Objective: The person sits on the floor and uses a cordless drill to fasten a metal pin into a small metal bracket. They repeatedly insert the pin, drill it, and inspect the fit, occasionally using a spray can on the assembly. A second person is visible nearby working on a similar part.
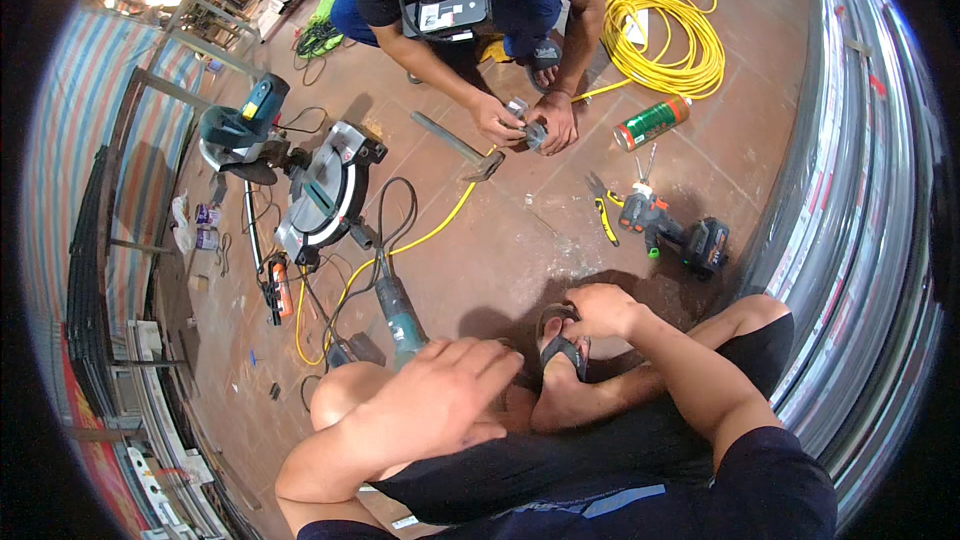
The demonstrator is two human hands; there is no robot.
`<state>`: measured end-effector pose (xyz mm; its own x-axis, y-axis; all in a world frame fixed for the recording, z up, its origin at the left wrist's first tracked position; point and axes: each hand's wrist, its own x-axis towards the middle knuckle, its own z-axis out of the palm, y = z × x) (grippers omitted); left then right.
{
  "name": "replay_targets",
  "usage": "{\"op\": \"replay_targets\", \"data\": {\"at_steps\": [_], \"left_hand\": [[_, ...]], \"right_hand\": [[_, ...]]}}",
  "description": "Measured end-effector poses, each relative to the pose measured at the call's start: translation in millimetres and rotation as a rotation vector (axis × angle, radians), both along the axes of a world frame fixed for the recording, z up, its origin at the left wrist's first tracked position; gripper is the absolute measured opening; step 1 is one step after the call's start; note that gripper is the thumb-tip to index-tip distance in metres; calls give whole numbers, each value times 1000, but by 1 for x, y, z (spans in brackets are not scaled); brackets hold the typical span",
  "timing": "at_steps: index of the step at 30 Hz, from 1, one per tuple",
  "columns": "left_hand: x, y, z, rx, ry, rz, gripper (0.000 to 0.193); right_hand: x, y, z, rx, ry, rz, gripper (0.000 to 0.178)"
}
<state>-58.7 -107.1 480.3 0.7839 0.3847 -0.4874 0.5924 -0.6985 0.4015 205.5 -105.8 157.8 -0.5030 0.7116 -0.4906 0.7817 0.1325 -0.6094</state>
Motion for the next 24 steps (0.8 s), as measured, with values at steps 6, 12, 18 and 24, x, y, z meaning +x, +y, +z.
{"op": "replay_targets", "data": {"at_steps": [6,12,18,24], "left_hand": [[-5,27,-21,4,171,52,86],[-3,29,-19,-67,23,-23,88],[-7,30,-17,-66,23,-35,89],[-10,27,-20,-52,-36,-9,87]], "right_hand": [[-12,4,-14,-29,77,7,61],[-10,6,-5,-92,23,28,69],[-11,8,4,-102,31,36,64],[-15,4,-8,-103,59,67,63]]}}
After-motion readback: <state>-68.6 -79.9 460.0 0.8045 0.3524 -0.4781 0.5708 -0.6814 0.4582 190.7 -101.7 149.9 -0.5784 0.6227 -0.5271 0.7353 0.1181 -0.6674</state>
